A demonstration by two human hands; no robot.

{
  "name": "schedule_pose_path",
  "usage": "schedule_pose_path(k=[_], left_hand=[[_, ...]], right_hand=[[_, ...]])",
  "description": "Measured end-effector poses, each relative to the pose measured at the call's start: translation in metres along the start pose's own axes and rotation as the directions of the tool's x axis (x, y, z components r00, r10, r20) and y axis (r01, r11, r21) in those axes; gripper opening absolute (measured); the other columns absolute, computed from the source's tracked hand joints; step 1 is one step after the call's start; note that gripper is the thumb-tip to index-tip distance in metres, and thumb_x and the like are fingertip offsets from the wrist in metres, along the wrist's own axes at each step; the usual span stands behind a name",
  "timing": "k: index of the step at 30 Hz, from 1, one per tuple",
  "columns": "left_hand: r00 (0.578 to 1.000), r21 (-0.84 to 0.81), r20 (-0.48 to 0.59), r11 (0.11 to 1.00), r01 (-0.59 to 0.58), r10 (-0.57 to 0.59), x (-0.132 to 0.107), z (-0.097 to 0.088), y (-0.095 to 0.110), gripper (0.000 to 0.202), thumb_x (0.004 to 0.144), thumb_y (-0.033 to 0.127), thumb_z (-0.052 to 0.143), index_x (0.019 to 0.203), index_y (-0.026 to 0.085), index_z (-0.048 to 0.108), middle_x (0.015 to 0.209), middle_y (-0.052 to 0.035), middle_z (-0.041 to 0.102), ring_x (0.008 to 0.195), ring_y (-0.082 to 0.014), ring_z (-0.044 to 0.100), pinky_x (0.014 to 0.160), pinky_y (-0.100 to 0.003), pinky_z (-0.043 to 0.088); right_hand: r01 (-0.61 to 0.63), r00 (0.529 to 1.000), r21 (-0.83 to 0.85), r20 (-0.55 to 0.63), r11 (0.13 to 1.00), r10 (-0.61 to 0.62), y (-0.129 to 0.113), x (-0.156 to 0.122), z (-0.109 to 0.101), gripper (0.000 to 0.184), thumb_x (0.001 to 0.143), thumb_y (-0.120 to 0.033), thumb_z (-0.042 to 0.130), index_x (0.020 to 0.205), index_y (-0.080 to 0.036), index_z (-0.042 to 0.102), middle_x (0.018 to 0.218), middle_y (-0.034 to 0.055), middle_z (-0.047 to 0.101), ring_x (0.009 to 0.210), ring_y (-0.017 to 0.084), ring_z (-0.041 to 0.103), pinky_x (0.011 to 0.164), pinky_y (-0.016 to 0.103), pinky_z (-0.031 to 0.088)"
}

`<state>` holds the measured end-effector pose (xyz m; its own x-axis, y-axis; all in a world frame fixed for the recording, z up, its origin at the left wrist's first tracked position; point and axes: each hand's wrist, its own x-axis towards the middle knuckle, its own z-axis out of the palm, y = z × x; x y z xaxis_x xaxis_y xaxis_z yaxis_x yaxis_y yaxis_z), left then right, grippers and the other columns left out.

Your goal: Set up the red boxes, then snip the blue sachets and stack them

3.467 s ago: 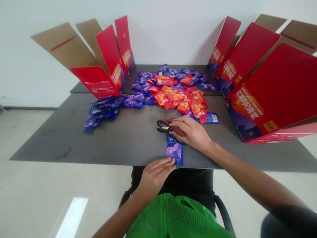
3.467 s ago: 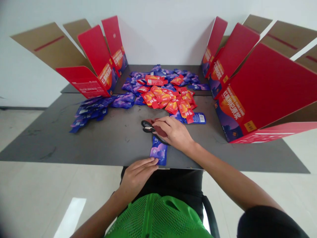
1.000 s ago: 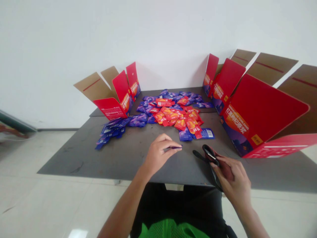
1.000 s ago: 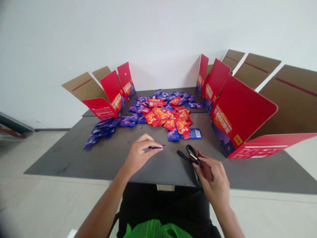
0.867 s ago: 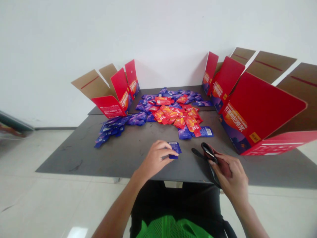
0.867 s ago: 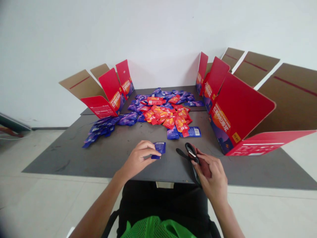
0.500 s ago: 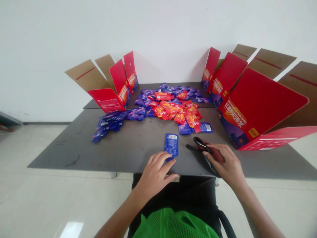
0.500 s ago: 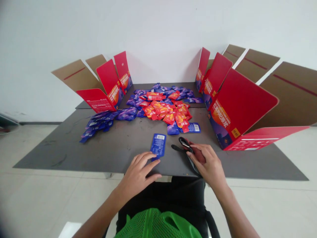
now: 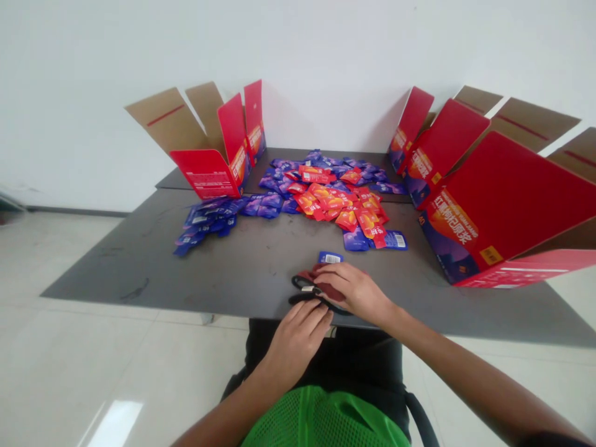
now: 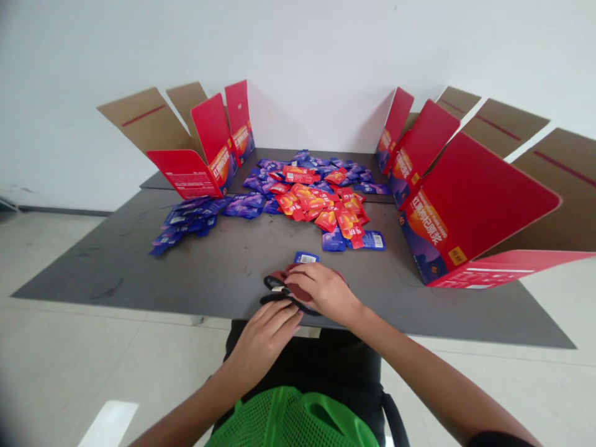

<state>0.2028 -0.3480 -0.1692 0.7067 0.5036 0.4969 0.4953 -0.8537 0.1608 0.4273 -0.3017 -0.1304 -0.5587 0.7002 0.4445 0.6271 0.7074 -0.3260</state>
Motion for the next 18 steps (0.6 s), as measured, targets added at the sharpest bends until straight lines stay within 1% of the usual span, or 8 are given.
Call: schedule_pose_path(k=[3,5,7,9,11,14,16,18], left_hand=[[1.000,-0.023,-0.014,1.000,0.010,-0.010,-0.004,0.002,0.000,0.028,0.106,0.017,0.052,0.129,0.012,0.068,0.130,-0.0121,0.072,0.126,-0.0270,0.064,0.107,-0.044,0.054],[1.000,-0.043,-0.021,0.999,0.019,-0.020,-0.006,0.006,-0.001,0.028,0.105,0.018,0.055,0.130,0.012,0.067,0.131,-0.0117,0.072,0.126,-0.0263,0.064,0.106,-0.044,0.055],[0.999,-0.057,-0.025,0.998,0.033,-0.034,-0.008,0.009,-0.002,0.029,0.105,0.018,0.056,0.132,0.013,0.066,0.132,-0.0110,0.071,0.127,-0.0260,0.063,0.106,-0.045,0.055],[0.998,-0.069,-0.022,0.996,0.050,-0.051,-0.009,0.011,-0.002,0.029,0.104,0.018,0.057,0.132,0.014,0.066,0.133,-0.0104,0.071,0.128,-0.0257,0.062,0.106,-0.044,0.055],[0.998,-0.084,-0.016,0.995,0.063,-0.064,-0.008,0.010,-0.001,0.028,0.104,0.018,0.058,0.130,0.015,0.067,0.132,-0.0099,0.071,0.128,-0.0259,0.062,0.106,-0.044,0.055],[0.996,-0.108,-0.011,0.991,0.083,-0.085,-0.007,0.008,0.000,0.022,0.103,0.018,0.060,0.122,0.015,0.070,0.123,-0.0084,0.074,0.119,-0.0262,0.066,0.103,-0.044,0.057],[0.996,-0.129,-0.013,0.988,0.084,-0.086,-0.007,0.008,-0.001,0.021,0.103,0.018,0.060,0.121,0.015,0.070,0.121,-0.0079,0.074,0.117,-0.0256,0.066,0.103,-0.044,0.057],[0.996,-0.150,-0.028,0.986,0.074,-0.079,-0.007,0.010,-0.002,0.025,0.103,0.017,0.061,0.127,0.014,0.068,0.125,-0.0083,0.073,0.122,-0.0253,0.064,0.106,-0.043,0.056]], right_hand=[[-0.021,0.998,-0.062,-0.058,0.998,0.018,0.029,0.012,0.010,0.029,0.100,-0.031,0.065,0.128,-0.026,0.063,0.129,0.0081,0.069,0.119,0.023,0.067,0.098,0.040,0.059],[-0.055,0.995,-0.135,-0.089,0.989,0.043,0.049,0.024,0.005,0.030,0.099,-0.034,0.066,0.127,-0.024,0.064,0.125,0.0105,0.070,0.112,0.025,0.070,0.093,0.042,0.061],[-0.076,0.993,-0.192,-0.101,0.978,0.057,0.056,0.034,-0.005,0.029,0.100,-0.034,0.065,0.126,-0.022,0.065,0.122,0.0120,0.071,0.109,0.027,0.070,0.090,0.044,0.061],[-0.078,0.990,-0.198,-0.129,0.977,0.054,0.044,0.037,-0.013,0.029,0.101,-0.032,0.063,0.128,-0.022,0.064,0.125,0.0122,0.070,0.113,0.028,0.069,0.094,0.045,0.060],[-0.056,0.988,-0.153,-0.148,0.987,0.033,0.020,0.031,-0.014,0.032,0.101,-0.031,0.063,0.132,-0.024,0.061,0.132,0.0110,0.068,0.120,0.026,0.066,0.099,0.044,0.059],[0.028,0.999,-0.055,-0.043,0.998,-0.031,-0.011,0.014,-0.004,0.033,0.102,-0.029,0.061,0.135,-0.027,0.060,0.136,0.0082,0.067,0.124,0.022,0.065,0.101,0.039,0.059],[0.050,0.999,-0.015,0.013,0.999,-0.050,-0.010,0.009,0.005,0.031,0.103,-0.028,0.059,0.133,-0.027,0.061,0.133,0.0073,0.069,0.123,0.021,0.067,0.100,0.038,0.060],[0.021,0.999,-0.033,-0.026,0.999,-0.022,0.009,0.012,0.009,0.029,0.101,-0.030,0.062,0.129,-0.026,0.063,0.129,0.0084,0.070,0.119,0.022,0.069,0.098,0.038,0.061]])
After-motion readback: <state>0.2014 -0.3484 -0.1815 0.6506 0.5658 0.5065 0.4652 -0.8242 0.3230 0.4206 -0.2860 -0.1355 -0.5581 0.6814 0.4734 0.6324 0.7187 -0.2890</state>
